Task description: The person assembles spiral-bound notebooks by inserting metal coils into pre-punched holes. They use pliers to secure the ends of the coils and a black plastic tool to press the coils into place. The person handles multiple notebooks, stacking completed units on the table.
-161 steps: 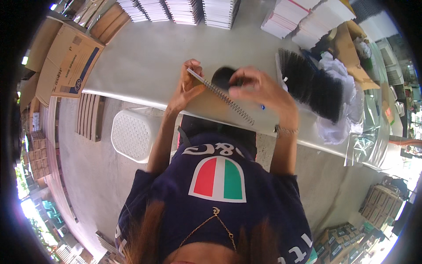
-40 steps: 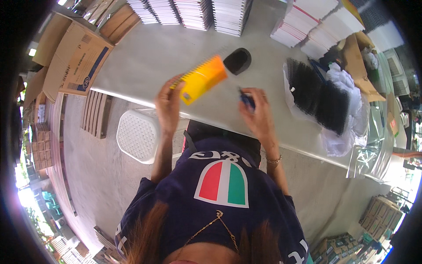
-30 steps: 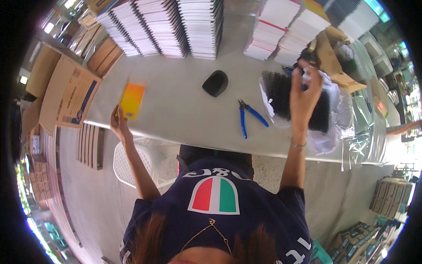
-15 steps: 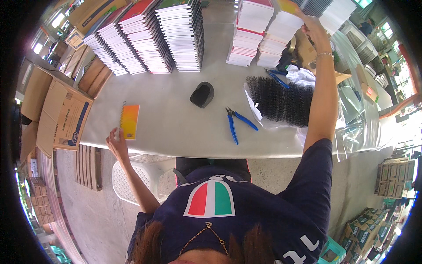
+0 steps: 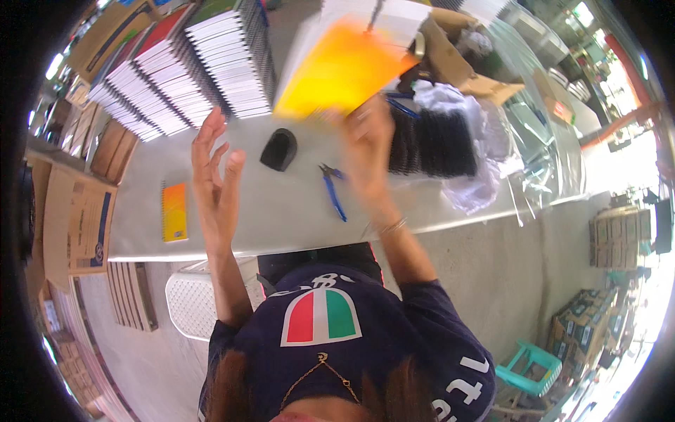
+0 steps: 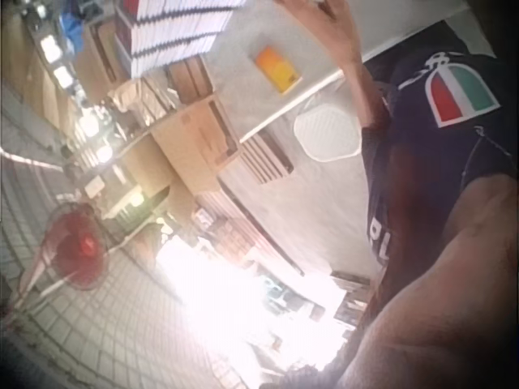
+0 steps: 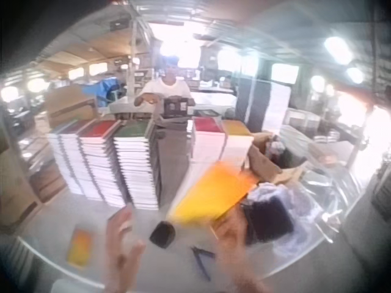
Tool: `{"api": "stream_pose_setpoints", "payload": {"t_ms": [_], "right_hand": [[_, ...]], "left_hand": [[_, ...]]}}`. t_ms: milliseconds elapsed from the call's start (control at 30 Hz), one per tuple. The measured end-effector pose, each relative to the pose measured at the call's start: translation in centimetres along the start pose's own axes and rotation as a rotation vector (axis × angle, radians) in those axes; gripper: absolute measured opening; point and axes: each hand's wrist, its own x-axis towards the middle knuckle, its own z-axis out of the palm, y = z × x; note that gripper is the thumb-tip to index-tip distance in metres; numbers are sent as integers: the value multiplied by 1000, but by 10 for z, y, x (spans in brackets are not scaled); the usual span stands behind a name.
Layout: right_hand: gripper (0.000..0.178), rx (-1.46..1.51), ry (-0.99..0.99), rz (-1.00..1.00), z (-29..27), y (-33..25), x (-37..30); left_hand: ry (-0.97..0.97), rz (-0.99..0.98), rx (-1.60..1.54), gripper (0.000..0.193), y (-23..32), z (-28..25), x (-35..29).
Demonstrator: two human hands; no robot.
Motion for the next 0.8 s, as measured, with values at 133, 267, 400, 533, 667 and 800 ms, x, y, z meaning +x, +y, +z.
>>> {"api": "stream_pose_setpoints", "payload": {"t_ms": [133, 267, 400, 533, 667, 800], "right_hand": [[29, -73, -248, 84, 10, 11, -77], [32, -716, 41, -3, -70, 39, -56], [36, -1213, 177, 90, -156, 81, -46], [39, -1210, 79, 204, -162, 89, -51], [32, -1060, 89, 401, -167, 89, -39], [24, -978, 93, 515, -169, 87, -33]], "left_hand": [[-371, -364, -175, 31, -5, 2, -8], [-439, -169, 397, 21, -13, -26, -24], [-598, -21, 851, 23, -26, -42, -47], [-570, -7, 1018, 24, -39, -43, -71], [-468, -35, 933, 19, -44, -39, -77], [-345, -119, 909, 33, -55, -32, -82]]}}
